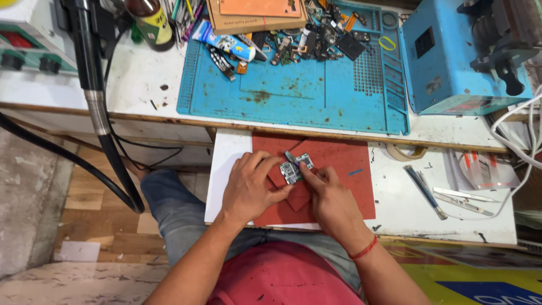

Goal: The person uses a brush and then a heat gun to clean and repair a small circuit board on a workbench.

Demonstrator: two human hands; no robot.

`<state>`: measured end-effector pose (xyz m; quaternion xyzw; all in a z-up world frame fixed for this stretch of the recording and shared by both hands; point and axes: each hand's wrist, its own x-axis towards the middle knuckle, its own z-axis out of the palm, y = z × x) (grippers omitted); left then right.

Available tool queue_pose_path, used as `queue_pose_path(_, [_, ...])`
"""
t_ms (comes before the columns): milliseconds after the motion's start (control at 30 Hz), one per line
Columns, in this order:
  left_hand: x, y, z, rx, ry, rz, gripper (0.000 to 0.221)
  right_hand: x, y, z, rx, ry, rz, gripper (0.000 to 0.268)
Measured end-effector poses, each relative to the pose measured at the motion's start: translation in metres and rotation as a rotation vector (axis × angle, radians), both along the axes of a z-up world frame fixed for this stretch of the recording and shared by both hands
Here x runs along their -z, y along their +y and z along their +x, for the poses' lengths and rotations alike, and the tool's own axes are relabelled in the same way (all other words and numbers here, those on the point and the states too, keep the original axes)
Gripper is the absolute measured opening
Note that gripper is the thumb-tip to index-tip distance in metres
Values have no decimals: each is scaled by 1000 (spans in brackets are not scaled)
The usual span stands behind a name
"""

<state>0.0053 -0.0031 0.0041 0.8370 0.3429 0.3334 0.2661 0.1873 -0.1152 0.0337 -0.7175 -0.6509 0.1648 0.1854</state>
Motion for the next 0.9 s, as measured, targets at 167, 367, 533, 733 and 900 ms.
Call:
queue_pose_path(167, [-1,2,0,-1,-6,-15,59,-12,-22,-8,27,-19,-109,63])
queue_pose_path(367, [-1,0,-1,-2,-4,-27,59,-6,0,-7,0,-48,-97,62])
queue_pose_path(533, [2,-2,-7,-7,2,-23,61,-6,-14,-2,-35,-74,-64,63])
queue_pose_path(733, [0,6,4,8,-33,4,64,-15,-23,-9,-57,-63,-6,68])
queue_pose_path(900, [3,3,-2,-5,1,-26,62,-6,-2,-10,9,-23,-123,59])
